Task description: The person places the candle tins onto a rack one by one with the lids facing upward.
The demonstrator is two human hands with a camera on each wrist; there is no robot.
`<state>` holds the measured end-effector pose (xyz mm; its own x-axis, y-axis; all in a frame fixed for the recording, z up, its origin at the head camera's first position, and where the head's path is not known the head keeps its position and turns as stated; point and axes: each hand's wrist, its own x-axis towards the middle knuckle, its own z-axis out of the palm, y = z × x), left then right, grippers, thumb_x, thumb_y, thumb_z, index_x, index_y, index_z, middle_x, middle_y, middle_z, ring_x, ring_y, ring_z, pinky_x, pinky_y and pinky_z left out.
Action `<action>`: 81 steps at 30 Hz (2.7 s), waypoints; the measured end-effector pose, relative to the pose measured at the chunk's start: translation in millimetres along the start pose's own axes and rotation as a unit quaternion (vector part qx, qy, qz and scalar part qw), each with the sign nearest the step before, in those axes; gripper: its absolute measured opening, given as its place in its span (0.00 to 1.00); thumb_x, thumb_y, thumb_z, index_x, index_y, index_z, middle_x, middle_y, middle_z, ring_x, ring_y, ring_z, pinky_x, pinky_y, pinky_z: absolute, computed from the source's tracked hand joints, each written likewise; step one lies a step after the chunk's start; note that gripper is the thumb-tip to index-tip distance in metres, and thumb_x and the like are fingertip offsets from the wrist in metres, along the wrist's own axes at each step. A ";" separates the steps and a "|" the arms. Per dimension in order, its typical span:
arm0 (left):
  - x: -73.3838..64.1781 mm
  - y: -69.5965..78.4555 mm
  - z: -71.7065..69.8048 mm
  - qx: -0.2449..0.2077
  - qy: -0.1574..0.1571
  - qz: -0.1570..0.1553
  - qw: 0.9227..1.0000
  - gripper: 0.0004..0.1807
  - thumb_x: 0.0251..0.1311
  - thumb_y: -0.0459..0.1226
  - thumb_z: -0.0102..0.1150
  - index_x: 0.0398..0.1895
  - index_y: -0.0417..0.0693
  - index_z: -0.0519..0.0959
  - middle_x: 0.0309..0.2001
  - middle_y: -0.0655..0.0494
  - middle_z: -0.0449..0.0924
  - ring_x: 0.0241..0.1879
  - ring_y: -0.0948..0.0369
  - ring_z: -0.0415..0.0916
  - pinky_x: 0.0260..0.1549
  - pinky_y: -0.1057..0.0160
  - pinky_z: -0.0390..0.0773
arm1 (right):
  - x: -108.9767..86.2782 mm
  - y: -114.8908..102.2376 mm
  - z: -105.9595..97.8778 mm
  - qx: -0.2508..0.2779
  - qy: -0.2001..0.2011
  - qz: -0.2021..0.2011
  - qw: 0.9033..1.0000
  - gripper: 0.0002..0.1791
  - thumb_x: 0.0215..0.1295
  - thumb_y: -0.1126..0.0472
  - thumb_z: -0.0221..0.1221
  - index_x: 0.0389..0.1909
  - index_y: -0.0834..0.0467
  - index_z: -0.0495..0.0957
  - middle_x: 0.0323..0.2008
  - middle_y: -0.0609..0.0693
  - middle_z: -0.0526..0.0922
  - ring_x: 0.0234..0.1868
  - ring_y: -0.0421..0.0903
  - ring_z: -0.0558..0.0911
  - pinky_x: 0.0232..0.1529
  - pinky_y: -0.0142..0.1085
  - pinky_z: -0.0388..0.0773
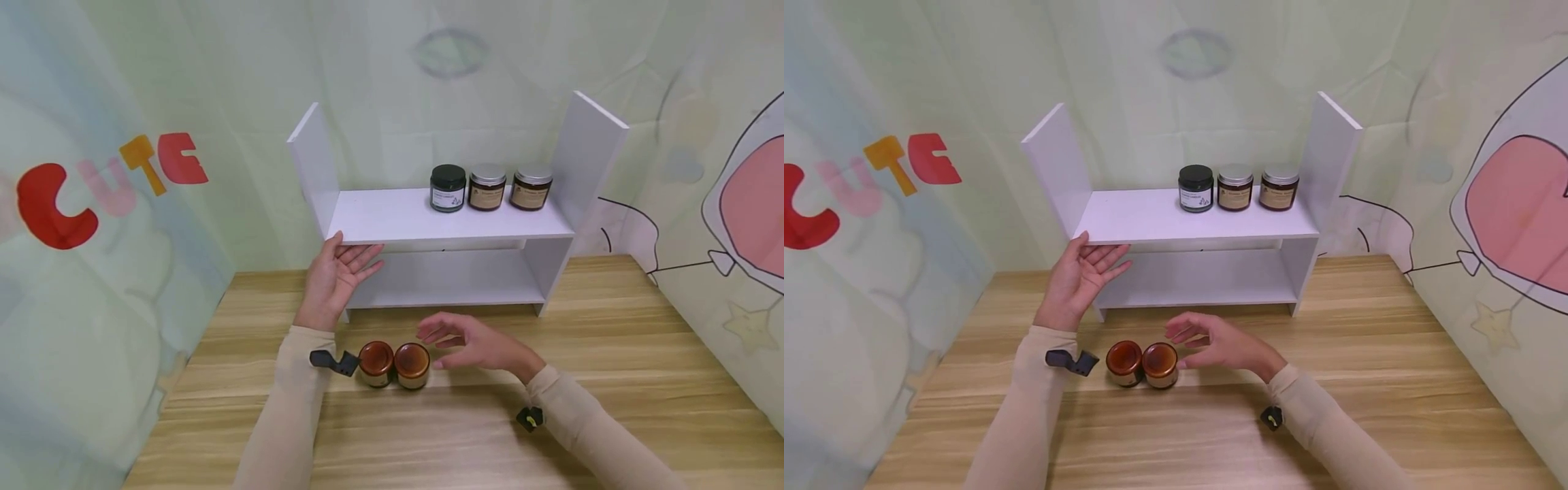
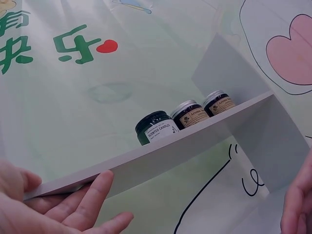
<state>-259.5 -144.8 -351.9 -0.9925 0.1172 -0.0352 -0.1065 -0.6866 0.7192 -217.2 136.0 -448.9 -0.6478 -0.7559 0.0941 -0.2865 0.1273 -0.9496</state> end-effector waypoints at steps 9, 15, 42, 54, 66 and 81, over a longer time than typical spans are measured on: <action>-0.2 -0.8 -0.3 0.003 0.000 0.001 1.000 0.16 0.80 0.47 0.43 0.50 0.43 0.71 0.42 0.46 0.88 0.49 0.52 0.87 0.67 0.37 0.66 | 0.8 6.4 6.2 -0.001 -0.005 -0.002 1.000 0.35 0.60 0.72 0.68 0.68 0.64 0.67 0.66 0.62 0.74 0.64 0.54 0.77 0.69 0.51 0.71; 0.3 -1.1 -0.5 0.002 0.001 0.002 1.000 0.16 0.80 0.47 0.44 0.51 0.42 0.71 0.43 0.45 0.88 0.49 0.51 0.87 0.67 0.36 0.66 | 3.8 11.2 12.6 -0.019 -0.005 0.005 1.000 0.37 0.60 0.66 0.71 0.69 0.61 0.68 0.66 0.54 0.75 0.64 0.51 0.77 0.68 0.46 0.72; -0.5 -1.5 -0.6 -0.006 -0.001 0.005 1.000 0.16 0.80 0.46 0.46 0.47 0.42 0.73 0.42 0.45 0.88 0.50 0.50 0.86 0.66 0.36 0.66 | 24.9 2.8 34.4 -0.134 -0.010 0.047 0.990 0.40 0.51 0.57 0.78 0.65 0.55 0.73 0.55 0.42 0.80 0.56 0.41 0.79 0.59 0.38 0.76; -2.0 -0.5 0.2 -0.006 -0.006 0.005 1.000 0.16 0.80 0.46 0.46 0.44 0.42 0.74 0.42 0.45 0.88 0.51 0.49 0.86 0.67 0.36 0.65 | 25.2 -2.1 36.6 -0.184 0.005 0.028 0.982 0.35 0.51 0.59 0.78 0.61 0.51 0.75 0.53 0.40 0.81 0.54 0.40 0.80 0.58 0.38 0.77; -1.3 -1.0 0.3 0.001 -0.005 0.010 1.000 0.16 0.80 0.46 0.44 0.45 0.42 0.74 0.43 0.45 0.88 0.51 0.49 0.86 0.66 0.36 0.66 | 22.8 1.4 34.8 -0.196 0.013 0.007 0.980 0.34 0.51 0.58 0.78 0.60 0.51 0.77 0.53 0.40 0.82 0.54 0.40 0.81 0.57 0.39 0.78; -1.3 -1.1 -0.9 0.006 -0.003 0.005 1.000 0.15 0.80 0.46 0.45 0.48 0.43 0.72 0.43 0.46 0.88 0.51 0.50 0.86 0.66 0.37 0.67 | 12.4 2.0 33.6 -0.186 0.031 0.015 0.982 0.34 0.52 0.60 0.75 0.61 0.56 0.75 0.55 0.44 0.80 0.55 0.44 0.80 0.57 0.41 0.78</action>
<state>-258.2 -144.9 -353.3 -0.9931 0.1150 -0.0236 -0.0959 -0.6789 0.7280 -202.1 105.3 -459.7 -0.6981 -0.7095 0.0961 -0.4973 0.3839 -0.7780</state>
